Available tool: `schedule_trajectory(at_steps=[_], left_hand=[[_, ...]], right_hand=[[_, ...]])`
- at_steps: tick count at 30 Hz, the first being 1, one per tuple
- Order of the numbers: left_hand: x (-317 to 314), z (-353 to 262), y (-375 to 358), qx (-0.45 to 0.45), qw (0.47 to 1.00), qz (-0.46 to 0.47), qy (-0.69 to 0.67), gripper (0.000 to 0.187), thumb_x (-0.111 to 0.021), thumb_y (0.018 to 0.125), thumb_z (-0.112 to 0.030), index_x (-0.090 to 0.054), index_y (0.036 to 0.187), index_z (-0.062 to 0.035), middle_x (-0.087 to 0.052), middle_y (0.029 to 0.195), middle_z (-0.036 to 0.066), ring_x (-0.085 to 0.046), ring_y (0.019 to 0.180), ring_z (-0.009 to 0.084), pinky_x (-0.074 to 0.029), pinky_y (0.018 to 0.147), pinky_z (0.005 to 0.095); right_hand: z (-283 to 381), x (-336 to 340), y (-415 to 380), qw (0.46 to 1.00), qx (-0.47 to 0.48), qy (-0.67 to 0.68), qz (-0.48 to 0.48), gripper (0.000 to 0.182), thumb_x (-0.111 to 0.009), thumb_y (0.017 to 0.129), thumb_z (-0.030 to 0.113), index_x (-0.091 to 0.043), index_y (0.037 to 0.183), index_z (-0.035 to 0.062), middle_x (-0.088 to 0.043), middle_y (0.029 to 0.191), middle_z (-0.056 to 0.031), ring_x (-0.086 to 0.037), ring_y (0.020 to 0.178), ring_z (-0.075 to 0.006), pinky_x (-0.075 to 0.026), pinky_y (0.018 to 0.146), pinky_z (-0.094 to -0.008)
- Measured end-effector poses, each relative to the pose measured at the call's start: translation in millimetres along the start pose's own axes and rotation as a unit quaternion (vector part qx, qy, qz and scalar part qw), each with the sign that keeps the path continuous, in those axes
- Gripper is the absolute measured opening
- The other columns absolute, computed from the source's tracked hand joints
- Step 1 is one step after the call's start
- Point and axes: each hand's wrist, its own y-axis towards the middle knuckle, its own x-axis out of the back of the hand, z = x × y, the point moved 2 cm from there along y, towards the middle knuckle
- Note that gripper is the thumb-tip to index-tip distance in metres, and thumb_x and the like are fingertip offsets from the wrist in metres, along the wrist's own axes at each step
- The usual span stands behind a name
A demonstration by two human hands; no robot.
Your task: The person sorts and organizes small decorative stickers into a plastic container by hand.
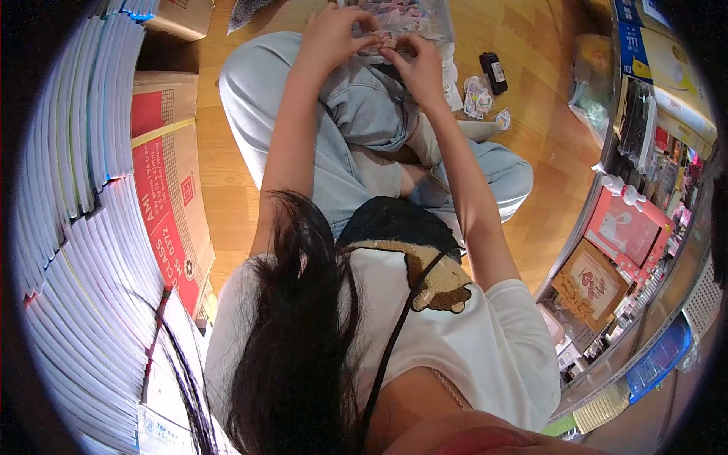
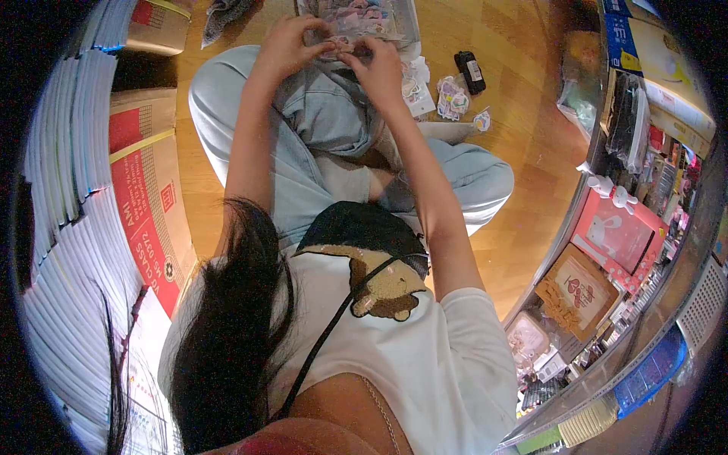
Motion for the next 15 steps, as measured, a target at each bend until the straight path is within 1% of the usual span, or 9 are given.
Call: schedule_trajectory(at_steps=[1, 4, 7, 10, 13, 15], left_hand=[[0.1, -1.2, 0.7, 0.011, 0.999, 0.006, 0.031, 0.036, -0.071, 0.073, -0.038, -0.067, 0.097, -0.0114, -0.064, 0.101, 0.008, -0.059, 0.094, 0.0300, -0.045, 0.084, 0.0407], [3.4, -8.8, -0.4, -0.051, 0.993, -0.078, 0.072, 0.033, -0.069, 0.075, -0.039, -0.066, 0.095, -0.0124, -0.066, 0.095, 0.007, -0.060, 0.091, 0.0309, -0.045, 0.082, 0.0417], [11.3, -18.6, 0.6, 0.004, 0.997, -0.025, 0.068, 0.031, -0.067, 0.077, -0.039, -0.066, 0.094, -0.0130, -0.066, 0.092, 0.007, -0.060, 0.089, 0.0304, -0.045, 0.081, 0.0421], [10.5, -20.2, -1.7, -0.002, 0.997, -0.043, 0.059, 0.029, -0.066, 0.078, -0.037, -0.066, 0.093, -0.0123, -0.066, 0.092, 0.007, -0.061, 0.087, 0.0304, -0.045, 0.079, 0.0424], [12.1, -21.0, -1.9, -0.022, 0.999, -0.016, 0.017, 0.028, -0.067, 0.078, -0.033, -0.065, 0.094, -0.0112, -0.065, 0.092, 0.009, -0.060, 0.087, 0.0311, -0.046, 0.078, 0.0413], [10.8, -21.0, -2.3, -0.017, 1.000, -0.005, 0.001, 0.027, -0.068, 0.077, -0.030, -0.066, 0.095, -0.0105, -0.065, 0.091, 0.011, -0.060, 0.087, 0.0321, -0.047, 0.076, 0.0408]], right_hand=[[1.9, -1.1, 0.0, 1.000, 0.016, -0.015, -0.015, 0.031, -0.075, 0.073, 0.024, -0.065, 0.091, 0.0007, -0.065, 0.082, -0.0126, -0.062, 0.074, -0.0216, -0.048, 0.069, -0.0319], [-0.7, -4.3, -0.7, 0.998, -0.032, 0.044, -0.012, 0.026, -0.073, 0.073, 0.024, -0.065, 0.090, 0.0050, -0.065, 0.087, -0.0110, -0.059, 0.086, -0.0305, -0.045, 0.077, -0.0386], [-6.3, -6.3, 1.8, 0.997, -0.020, 0.079, 0.004, 0.021, -0.070, 0.074, 0.020, -0.065, 0.089, 0.0059, -0.065, 0.088, -0.0106, -0.059, 0.087, -0.0306, -0.045, 0.077, -0.0389], [-4.6, 0.3, 2.1, 0.999, -0.023, 0.037, 0.023, 0.018, -0.069, 0.075, 0.017, -0.065, 0.088, 0.0068, -0.065, 0.089, -0.0102, -0.059, 0.089, -0.0309, -0.046, 0.078, -0.0395], [-0.9, 0.9, 0.6, 1.000, -0.012, -0.006, 0.004, 0.016, -0.069, 0.074, 0.018, -0.066, 0.086, 0.0077, -0.065, 0.089, -0.0100, -0.058, 0.089, -0.0310, -0.046, 0.077, -0.0401], [5.5, 2.9, -1.1, 0.998, -0.018, -0.061, 0.000, 0.015, -0.069, 0.074, 0.018, -0.066, 0.085, 0.0083, -0.064, 0.088, -0.0098, -0.058, 0.089, -0.0309, -0.046, 0.077, -0.0404]])
